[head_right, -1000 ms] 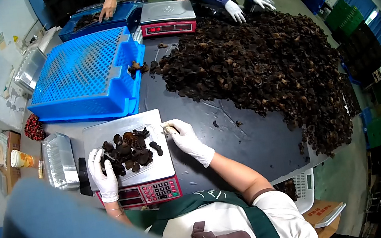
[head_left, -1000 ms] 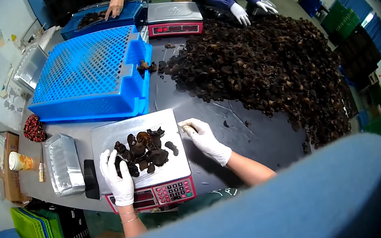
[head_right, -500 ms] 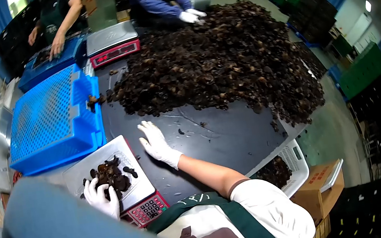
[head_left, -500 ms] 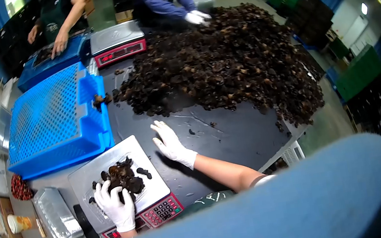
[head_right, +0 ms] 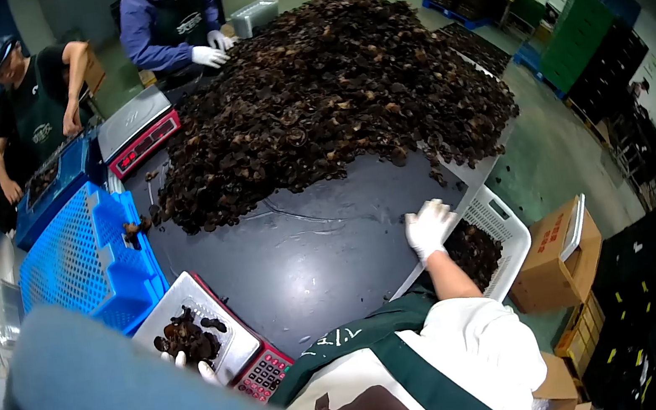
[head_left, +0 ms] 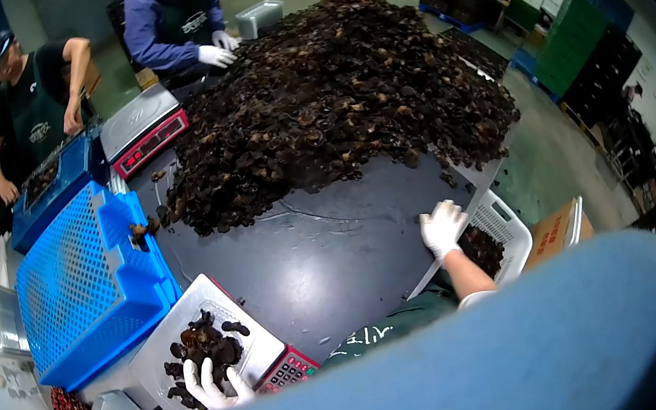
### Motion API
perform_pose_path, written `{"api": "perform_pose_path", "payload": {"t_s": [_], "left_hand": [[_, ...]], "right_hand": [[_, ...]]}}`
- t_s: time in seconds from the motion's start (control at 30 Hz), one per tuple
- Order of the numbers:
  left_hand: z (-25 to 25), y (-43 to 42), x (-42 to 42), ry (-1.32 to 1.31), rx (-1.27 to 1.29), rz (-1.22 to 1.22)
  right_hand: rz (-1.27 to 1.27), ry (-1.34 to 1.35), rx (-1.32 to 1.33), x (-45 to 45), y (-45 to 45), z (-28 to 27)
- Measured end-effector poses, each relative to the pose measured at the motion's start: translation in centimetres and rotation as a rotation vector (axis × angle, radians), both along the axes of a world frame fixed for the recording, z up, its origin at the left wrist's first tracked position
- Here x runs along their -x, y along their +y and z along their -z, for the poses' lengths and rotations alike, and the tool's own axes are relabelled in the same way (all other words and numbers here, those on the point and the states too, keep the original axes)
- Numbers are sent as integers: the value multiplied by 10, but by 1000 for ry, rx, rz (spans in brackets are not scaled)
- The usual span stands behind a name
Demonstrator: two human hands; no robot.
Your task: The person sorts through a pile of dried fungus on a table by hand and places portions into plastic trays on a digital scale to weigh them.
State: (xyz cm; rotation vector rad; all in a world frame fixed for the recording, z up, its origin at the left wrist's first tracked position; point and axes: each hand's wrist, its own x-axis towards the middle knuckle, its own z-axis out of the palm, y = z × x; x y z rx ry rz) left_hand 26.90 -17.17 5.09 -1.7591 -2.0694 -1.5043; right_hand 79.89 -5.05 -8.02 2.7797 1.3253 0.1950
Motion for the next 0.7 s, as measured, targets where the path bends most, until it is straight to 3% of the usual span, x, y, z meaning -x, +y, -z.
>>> {"api": "perform_pose_path", "payload": {"t_s": [0.03,0.1,0.13,0.2,0.23,0.3,0.33,0.4,0.43,0.47,0.57,0.67,0.7], "left_hand": [[3,0,-1,17,22,4],[22,8,-3,74,-9,54],[32,13,-4,120,-38,80],[44,27,-5,221,-104,148],[40,37,-8,274,-142,183],[9,41,-41,249,-94,348],[0,47,-59,318,-196,455],[4,50,-78,163,-136,583],[18,52,-81,-61,37,591],[16,53,-91,-47,8,654],[34,50,-92,-56,61,759],[50,39,-83,-16,145,717],[56,36,-78,-1,175,704]], "right_hand": [[124,-71,-13,-35,-20,21],[302,3,24,-66,-45,9],[269,-2,-23,-62,-47,1],[11,-86,-267,-24,-35,-1],[-128,148,-192,26,-30,-57],[-520,78,-298,103,-15,-39],[-687,277,-150,141,-6,-37],[-1061,431,-171,211,-4,-25],[-1242,390,-258,239,0,9],[-1367,358,-164,253,4,7],[-1250,367,-52,249,13,1],[-872,418,-202,177,18,-3],[-729,390,-174,141,9,-28]]}}
